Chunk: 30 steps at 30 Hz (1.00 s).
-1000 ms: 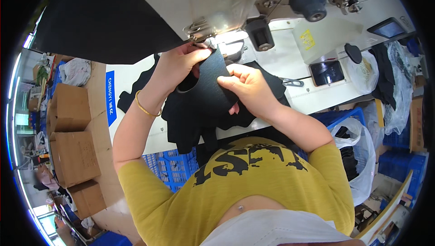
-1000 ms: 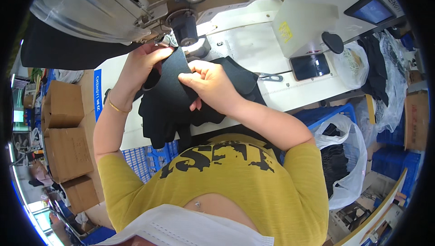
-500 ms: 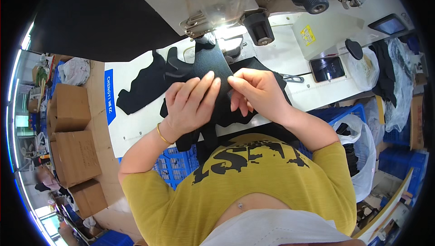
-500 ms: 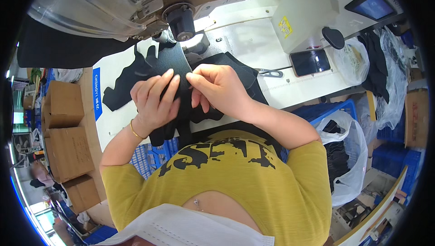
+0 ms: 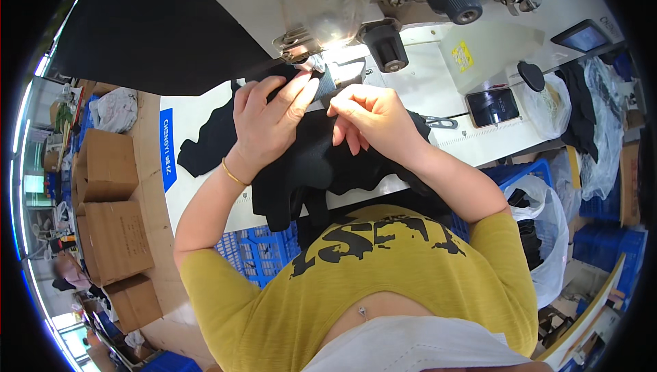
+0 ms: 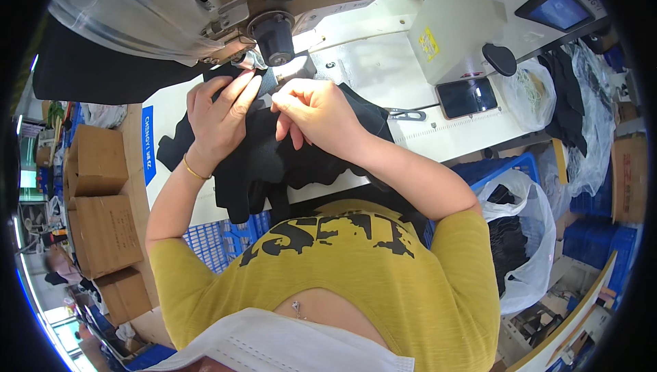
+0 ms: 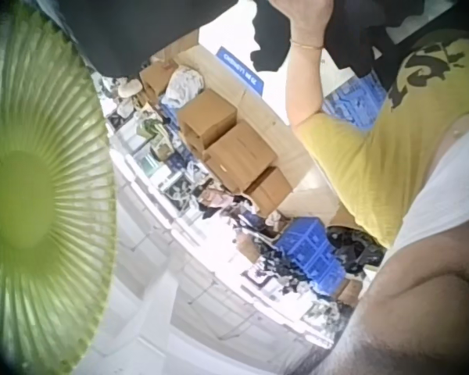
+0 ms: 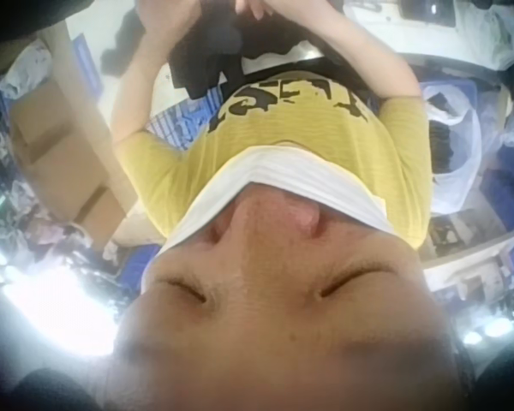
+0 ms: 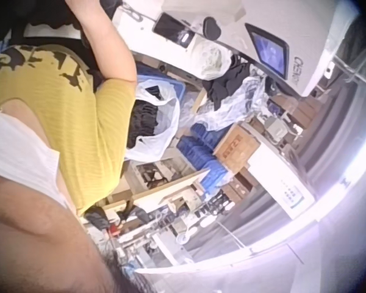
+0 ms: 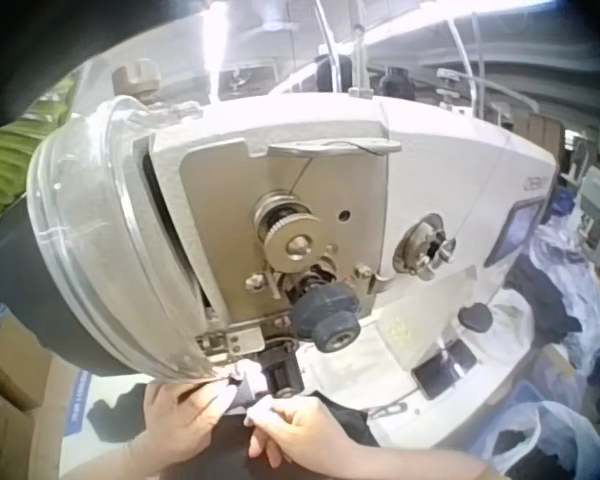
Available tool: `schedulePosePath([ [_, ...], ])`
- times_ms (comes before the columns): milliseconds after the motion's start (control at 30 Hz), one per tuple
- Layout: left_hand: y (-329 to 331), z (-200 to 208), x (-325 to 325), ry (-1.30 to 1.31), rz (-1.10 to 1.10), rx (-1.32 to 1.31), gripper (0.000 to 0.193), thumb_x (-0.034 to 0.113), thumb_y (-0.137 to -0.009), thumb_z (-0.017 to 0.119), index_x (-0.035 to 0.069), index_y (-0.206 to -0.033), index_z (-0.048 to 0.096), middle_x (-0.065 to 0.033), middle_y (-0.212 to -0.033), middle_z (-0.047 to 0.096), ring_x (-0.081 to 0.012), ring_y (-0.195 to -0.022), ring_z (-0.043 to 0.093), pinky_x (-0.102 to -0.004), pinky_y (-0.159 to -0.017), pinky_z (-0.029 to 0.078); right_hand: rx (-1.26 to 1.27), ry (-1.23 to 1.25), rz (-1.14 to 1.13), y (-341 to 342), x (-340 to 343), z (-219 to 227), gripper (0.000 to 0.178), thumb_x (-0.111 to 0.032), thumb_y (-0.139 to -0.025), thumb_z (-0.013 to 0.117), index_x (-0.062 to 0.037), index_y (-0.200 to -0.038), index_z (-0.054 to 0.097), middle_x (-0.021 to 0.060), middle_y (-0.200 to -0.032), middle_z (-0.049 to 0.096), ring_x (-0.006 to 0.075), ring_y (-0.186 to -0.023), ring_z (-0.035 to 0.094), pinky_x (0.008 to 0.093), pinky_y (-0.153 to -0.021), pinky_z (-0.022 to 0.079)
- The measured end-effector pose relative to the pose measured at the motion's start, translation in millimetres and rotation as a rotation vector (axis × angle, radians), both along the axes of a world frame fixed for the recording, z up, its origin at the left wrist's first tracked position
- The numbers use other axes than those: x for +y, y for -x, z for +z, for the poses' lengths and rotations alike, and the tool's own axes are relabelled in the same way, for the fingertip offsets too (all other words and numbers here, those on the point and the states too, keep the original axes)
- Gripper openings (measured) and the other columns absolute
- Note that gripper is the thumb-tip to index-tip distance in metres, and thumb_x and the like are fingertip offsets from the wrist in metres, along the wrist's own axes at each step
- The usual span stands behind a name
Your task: The person takes black fabric pieces one at a time, aligns their edges, and sews them using a sewing machine.
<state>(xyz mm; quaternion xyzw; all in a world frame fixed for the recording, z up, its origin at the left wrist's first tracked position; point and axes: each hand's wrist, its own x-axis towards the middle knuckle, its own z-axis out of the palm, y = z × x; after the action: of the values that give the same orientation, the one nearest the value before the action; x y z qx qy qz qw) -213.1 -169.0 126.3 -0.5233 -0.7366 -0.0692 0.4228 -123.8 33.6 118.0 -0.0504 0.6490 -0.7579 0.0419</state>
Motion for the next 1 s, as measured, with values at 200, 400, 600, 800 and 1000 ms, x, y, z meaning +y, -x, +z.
schedulePosePath([
  [200,16,5,4,-0.036,0.001,-0.023,0.03,0.009,-0.073,0.07,0.015,-0.102,0.075,0.0032,-0.105,0.071,-0.018,-0.094,0.061,-0.0349,-0.081,0.041,-0.005,-0.029,0.012,-5,-2,-3,0.02,-0.017,-0.1,0.054,-0.0001,-0.092,0.064,0.0088,-0.069,0.068,0.0075,-0.047,0.056,0.0199,-0.044,0.042],
  [400,20,1,7,-0.073,0.024,-0.045,0.022,0.008,-0.077,0.069,0.014,-0.097,0.075,0.0031,-0.097,0.07,-0.0181,-0.093,0.06,-0.036,-0.081,0.041,0.007,-0.037,0.006,-6,-1,-3,0.021,-0.016,-0.1,0.054,-0.0002,-0.092,0.064,0.0088,-0.069,0.068,0.007,-0.047,0.056,0.0192,-0.044,0.042],
  [600,17,0,2,-0.074,0.093,-0.255,0.056,0.022,-0.073,0.079,0.007,-0.124,0.061,-0.01,-0.12,0.061,-0.029,-0.11,0.056,-0.0429,-0.093,0.041,0.251,-0.439,-0.215,-9,17,-5,0.017,-0.015,-0.094,0.061,0.0017,-0.093,0.064,0.0099,-0.075,0.068,0.0176,-0.059,0.062,0.0286,-0.056,0.049],
  [800,33,-24,-25,-0.16,0.091,-0.765,0.096,0.036,-0.069,0.085,-0.005,-0.14,0.036,-0.0214,-0.129,0.051,-0.0387,-0.124,0.046,-0.0415,-0.108,0.036,0.395,-1.269,-0.448,-18,53,-29,0.034,-0.027,-0.084,0.073,0.0043,-0.096,0.066,0.0157,-0.099,0.061,0.031,-0.1,0.057,0.0416,-0.088,0.047],
  [1000,9,19,-24,-0.117,0.318,-0.293,0.073,0.032,-0.065,0.085,0.003,-0.125,0.055,-0.0165,-0.12,0.057,-0.0362,-0.109,0.053,-0.0459,-0.099,0.035,0.336,-1.246,-0.363,-23,48,-39,0.036,-0.029,-0.084,0.073,0.0019,-0.102,0.069,0.0134,-0.101,0.061,0.0296,-0.099,0.057,0.0394,-0.089,0.046],
])
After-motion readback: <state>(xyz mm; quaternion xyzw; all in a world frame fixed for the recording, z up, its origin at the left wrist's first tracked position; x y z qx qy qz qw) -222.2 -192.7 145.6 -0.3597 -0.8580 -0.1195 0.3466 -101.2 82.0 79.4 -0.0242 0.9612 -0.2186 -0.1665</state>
